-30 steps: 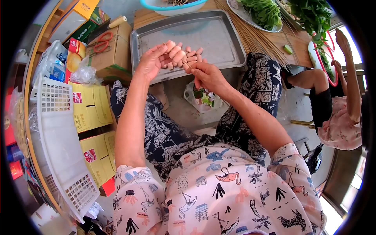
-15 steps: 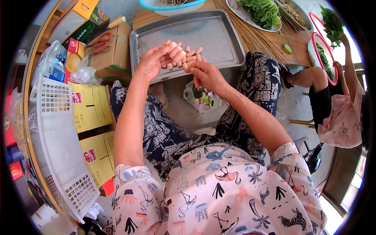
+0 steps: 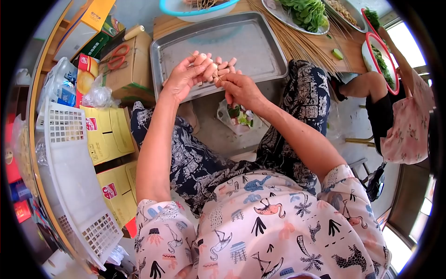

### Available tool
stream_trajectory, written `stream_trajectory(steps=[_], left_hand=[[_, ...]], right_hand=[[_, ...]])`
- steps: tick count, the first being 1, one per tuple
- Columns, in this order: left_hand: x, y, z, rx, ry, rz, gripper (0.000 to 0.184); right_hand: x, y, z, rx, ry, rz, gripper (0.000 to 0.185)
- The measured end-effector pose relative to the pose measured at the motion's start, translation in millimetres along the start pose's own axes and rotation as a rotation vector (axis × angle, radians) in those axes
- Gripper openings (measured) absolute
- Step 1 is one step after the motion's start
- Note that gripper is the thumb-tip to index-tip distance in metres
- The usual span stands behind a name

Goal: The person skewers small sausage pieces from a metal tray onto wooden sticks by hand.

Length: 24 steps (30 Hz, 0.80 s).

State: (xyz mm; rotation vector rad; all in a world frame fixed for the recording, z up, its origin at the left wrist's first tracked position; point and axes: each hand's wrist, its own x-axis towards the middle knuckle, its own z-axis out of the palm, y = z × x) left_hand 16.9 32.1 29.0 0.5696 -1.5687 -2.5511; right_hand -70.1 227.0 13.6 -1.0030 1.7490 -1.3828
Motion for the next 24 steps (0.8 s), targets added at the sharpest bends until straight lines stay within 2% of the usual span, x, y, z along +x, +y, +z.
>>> stream_trajectory(steps=[10,19,22,24], left_hand=[[-3.2,3.3,5.9,0.005,-0.022,-0.016,0.046],[-0.2,-3.5,3.9,0.009,-0.056,-0.023,0.061],[-1.1,-0.1,5.1,0.0,-0.077,-0.057,0.058],[-1.0,1.0,6.5,0.032,-0.127,-0.053,0.047]], right_hand=[[-1.8,-10.8,-1.0,0.037,0.011,0.047,0.021],[0.7,-2.4,0.2,-0.014,0.007,0.023,0.02],[2.6,-0.3,0.4,0.007,0.011,-0.007,0.02],[2.0,-1.5,0.5,-0.004,0.011,0.006,0.019]])
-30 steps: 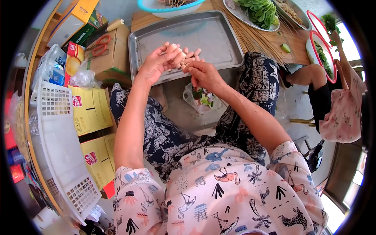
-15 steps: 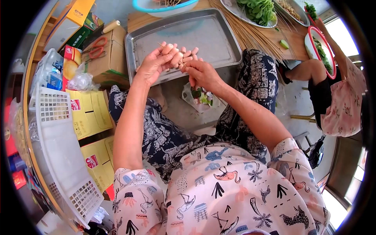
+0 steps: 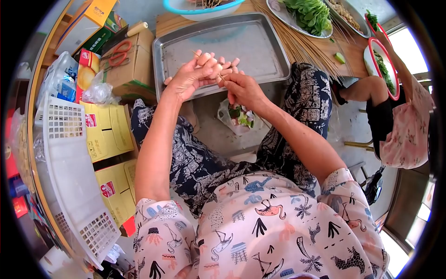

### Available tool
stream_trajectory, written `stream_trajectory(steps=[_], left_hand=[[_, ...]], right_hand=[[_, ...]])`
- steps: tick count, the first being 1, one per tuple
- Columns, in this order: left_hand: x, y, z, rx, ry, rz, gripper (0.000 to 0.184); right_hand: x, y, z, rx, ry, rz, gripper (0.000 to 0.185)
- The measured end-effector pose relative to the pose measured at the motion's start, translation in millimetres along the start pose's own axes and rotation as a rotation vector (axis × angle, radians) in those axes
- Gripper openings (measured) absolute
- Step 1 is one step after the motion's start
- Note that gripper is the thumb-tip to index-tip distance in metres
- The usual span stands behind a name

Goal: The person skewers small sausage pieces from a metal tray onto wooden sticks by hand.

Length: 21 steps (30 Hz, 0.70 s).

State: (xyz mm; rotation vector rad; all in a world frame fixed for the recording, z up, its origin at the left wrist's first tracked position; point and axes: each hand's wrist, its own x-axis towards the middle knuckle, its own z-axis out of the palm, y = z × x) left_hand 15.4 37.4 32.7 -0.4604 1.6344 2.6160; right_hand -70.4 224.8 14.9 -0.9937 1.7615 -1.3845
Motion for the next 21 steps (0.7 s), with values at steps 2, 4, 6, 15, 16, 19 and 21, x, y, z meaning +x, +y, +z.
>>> stream_trajectory(steps=[2,4,6,15,16,19,21], left_hand=[[-5.2,9.8,12.9,0.013,-0.017,-0.032,0.057],[-6.4,10.9,14.0,0.025,-0.033,-0.065,0.067],[-0.8,5.6,6.6,-0.041,-0.062,-0.055,0.031],[-7.0,7.3,13.3,0.0,0.08,0.028,0.034],[-6.9,7.1,12.5,0.0,0.08,0.029,0.034],[-2.2,4.6,5.7,0.028,0.034,0.089,0.032],[2.7,3.2,-0.6,-0.064,-0.001,0.02,0.032]], right_hand=[[0.6,0.3,0.0,-0.006,-0.006,0.0,0.019],[0.5,-0.3,0.3,-0.009,-0.013,-0.004,0.019],[0.3,-1.7,-0.3,-0.011,-0.009,0.017,0.019],[-1.4,-0.5,-0.3,-0.03,-0.036,0.003,0.02],[-1.5,-1.9,-0.3,-0.031,-0.037,0.006,0.02],[-2.3,-5.6,-1.2,-0.032,-0.029,0.004,0.02],[-2.6,-6.1,-1.1,-0.035,-0.03,0.031,0.02]])
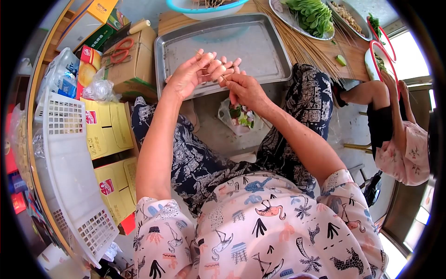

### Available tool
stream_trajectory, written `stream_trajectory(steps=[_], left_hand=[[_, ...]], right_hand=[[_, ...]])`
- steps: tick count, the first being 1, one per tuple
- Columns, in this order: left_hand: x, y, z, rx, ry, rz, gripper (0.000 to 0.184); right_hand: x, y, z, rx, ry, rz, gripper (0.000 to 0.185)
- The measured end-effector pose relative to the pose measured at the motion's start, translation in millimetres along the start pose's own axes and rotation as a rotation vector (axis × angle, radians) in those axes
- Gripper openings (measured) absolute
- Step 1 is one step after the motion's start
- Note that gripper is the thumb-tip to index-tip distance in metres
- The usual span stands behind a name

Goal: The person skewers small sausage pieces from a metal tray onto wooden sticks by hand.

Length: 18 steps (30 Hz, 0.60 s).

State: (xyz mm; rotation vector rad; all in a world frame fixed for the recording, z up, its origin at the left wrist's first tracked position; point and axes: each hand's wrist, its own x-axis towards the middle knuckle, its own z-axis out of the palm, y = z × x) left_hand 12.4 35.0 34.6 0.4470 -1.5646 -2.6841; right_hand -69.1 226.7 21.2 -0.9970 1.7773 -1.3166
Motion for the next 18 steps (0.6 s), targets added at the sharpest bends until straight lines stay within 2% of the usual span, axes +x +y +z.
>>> stream_trajectory(steps=[3,10,13,15,17,18], left_hand=[[-6.7,4.5,5.9,0.087,0.078,-0.006,0.03],[-5.7,-2.0,3.7,0.119,0.044,0.027,0.032],[-4.8,4.1,-8.0,0.054,0.077,-0.051,0.039],[-10.5,3.2,-31.0,0.142,0.19,0.078,0.031],[-18.5,5.8,-46.1,0.271,0.47,0.086,0.031],[-21.5,2.3,-62.7,0.278,0.474,0.084,0.031]], right_hand=[[0.4,3.2,-0.1,-0.007,0.0,-0.018,0.02],[0.6,7.3,-0.8,-0.001,0.002,-0.032,0.021],[0.2,3.5,-2.4,0.043,-0.009,-0.019,0.021],[-4.3,-6.9,-5.4,0.12,-0.004,0.106,0.021],[-4.7,-4.5,-5.2,0.155,0.013,0.084,0.02],[-4.6,-3.7,-5.5,0.183,0.035,0.063,0.02]])
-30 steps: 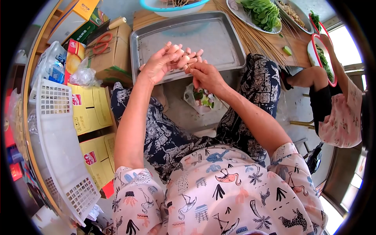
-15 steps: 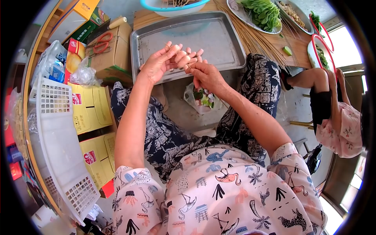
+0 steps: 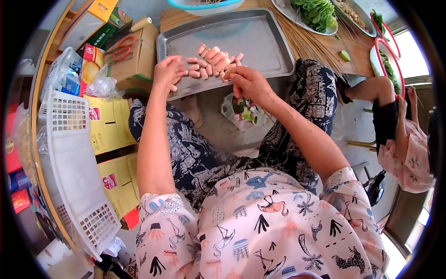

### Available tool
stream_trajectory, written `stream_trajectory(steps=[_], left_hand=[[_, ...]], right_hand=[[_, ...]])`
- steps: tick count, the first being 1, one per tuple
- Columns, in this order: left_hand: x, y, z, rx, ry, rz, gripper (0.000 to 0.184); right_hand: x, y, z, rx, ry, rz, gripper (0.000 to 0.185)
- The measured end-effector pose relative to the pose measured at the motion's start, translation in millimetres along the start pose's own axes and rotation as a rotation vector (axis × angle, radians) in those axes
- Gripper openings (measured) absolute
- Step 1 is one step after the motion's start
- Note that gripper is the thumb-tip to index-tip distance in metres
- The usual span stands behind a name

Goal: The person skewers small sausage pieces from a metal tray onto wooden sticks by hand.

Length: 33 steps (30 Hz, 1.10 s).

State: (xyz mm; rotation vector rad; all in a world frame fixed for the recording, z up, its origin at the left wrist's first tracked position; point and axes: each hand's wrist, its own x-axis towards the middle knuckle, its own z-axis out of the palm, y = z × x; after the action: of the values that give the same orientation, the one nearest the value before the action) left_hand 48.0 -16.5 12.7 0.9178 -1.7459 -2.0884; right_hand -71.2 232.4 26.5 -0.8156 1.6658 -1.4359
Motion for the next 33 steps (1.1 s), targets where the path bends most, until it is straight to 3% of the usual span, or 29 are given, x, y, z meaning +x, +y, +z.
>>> stream_trajectory(steps=[2,6,8,10,12,15,17,19,20,23,26,28,29,31,33], left_hand=[[6.5,-15.3,-23.2,0.472,0.217,-0.039,0.028],[-16.1,-27.9,-24.4,1.227,0.248,-0.008,0.032],[-21.9,-34.9,-19.9,1.396,0.252,0.056,0.03],[-21.3,-33.2,-22.4,1.402,0.246,0.075,0.043],[-15.4,-35.4,-19.2,1.429,0.254,0.014,0.038],[8.5,-66.7,-30.4,1.457,0.317,0.091,0.031],[11.0,-53.4,-25.6,1.349,0.17,-0.035,0.024],[8.1,-60.2,-14.1,1.407,0.205,0.027,0.026],[3.0,-63.3,-12.2,1.417,0.197,0.203,0.026],[17.3,-68.4,-15.7,1.412,0.19,0.196,0.028],[28.3,-59.9,-12.6,1.347,0.15,0.057,0.022],[14.1,-32.3,3.8,0.412,0.08,-0.063,0.021],[11.8,-27.6,5.0,0.412,0.076,-0.068,0.021],[6.8,-17.6,6.9,-0.054,-0.161,-0.012,0.024],[2.1,-9.5,12.4,-0.117,-0.16,-0.001,0.026]], right_hand=[[-3.1,-5.1,0.0,0.004,0.003,0.026,0.02],[-8.1,-11.8,-3.1,-0.003,-0.036,-0.015,0.022],[-13.1,-23.5,-2.7,0.002,-0.026,-0.03,0.022],[-7.6,-10.7,2.1,0.085,-0.021,-0.084,0.021],[-13.5,-19.3,-0.1,0.094,-0.033,0.007,0.02],[-15.0,-14.3,0.4,0.102,0.005,-0.05,0.02],[-17.9,-15.3,-0.7,0.106,0.017,-0.052,0.02],[-20.6,-12.6,-5.0,0.049,0.011,-0.006,0.019],[-19.7,-9.9,-6.5,0.036,0.01,-0.021,0.019],[-18.9,-3.8,-8.2,0.0,0.011,-0.034,0.02],[-22.0,-10.0,-8.4,0.0,0.01,0.017,0.02],[-23.4,-16.6,-9.0,-0.031,-0.019,0.022,0.021],[-24.3,-17.3,-8.5,-0.065,-0.053,0.025,0.022],[-24.4,-12.8,-5.2,-0.075,-0.06,-0.013,0.021],[-22.8,-8.3,-2.8,-0.089,-0.072,-0.055,0.021]])
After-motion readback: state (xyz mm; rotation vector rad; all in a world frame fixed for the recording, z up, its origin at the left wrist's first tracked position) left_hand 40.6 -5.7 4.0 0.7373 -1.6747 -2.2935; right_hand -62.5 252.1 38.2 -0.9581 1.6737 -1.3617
